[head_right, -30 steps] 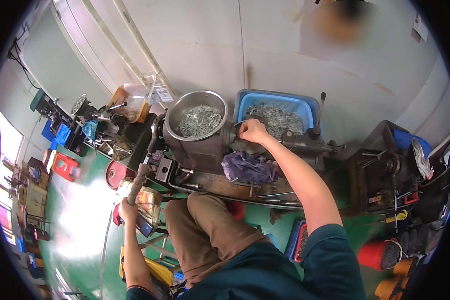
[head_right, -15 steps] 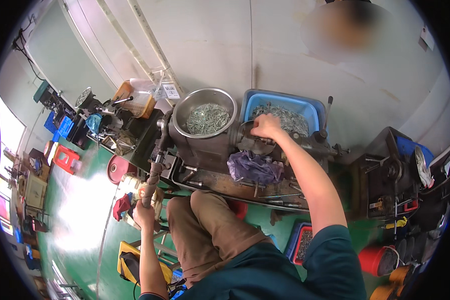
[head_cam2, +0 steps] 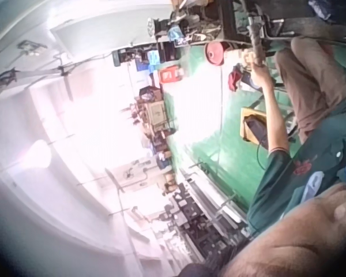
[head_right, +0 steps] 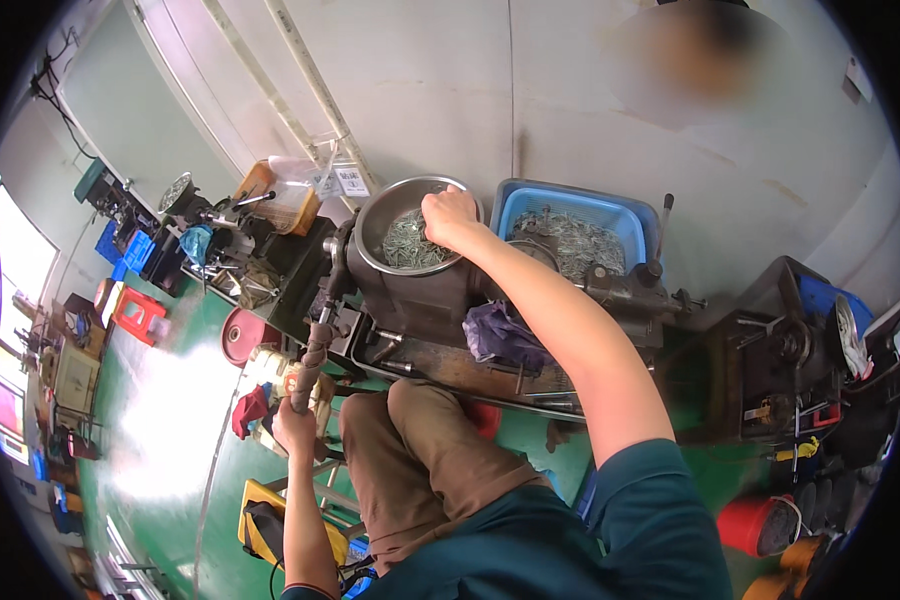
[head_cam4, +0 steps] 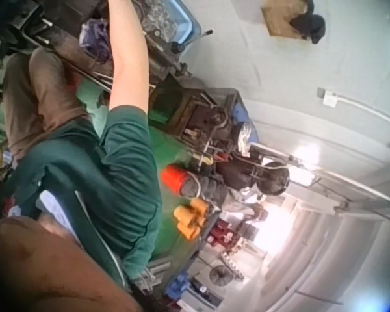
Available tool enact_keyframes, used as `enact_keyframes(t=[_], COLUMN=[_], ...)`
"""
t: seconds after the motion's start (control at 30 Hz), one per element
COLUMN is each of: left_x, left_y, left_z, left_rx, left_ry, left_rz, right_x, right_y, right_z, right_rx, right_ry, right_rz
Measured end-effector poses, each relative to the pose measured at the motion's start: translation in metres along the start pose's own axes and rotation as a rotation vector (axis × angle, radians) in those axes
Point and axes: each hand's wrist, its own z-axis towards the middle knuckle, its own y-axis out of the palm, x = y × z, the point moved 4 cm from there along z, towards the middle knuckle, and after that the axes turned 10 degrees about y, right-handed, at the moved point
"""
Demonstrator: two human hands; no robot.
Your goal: The person operates a benchtop machine, taking metal pins from a bowl one by one, inserting each pin into the chuck, and pulling a lever to process it.
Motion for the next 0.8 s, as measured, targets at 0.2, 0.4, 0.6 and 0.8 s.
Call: enact_keyframes(t=[0.2, 0.4, 0.6, 0.8], left_x=[0.0, 0.001, 0.001, 0.0], left_y=[0.001, -0.001, 0.0, 0.0], left_z=[0.0, 0.0, 0.0, 0.0], left_rx=[-0.011, -0.007, 0.0, -0.004], left_ry=[0.0, 0.014, 0.024, -0.009], left_rz=[-0.017, -0.019, -0.005, -0.013], right_x=[-0.005, 0.01, 0.09, 0.135], right_y=[0.009, -0.02, -0.044, 0.043], right_z=[0.008, 0.015, 0.001, -0.038], right_rx=[-0.036, 0.013, 0.096, -0.195], right_ry=[0.028, 0.065, 0.241, 0.296], right_rz=[-0.034, 0.187, 0.515, 0.701])
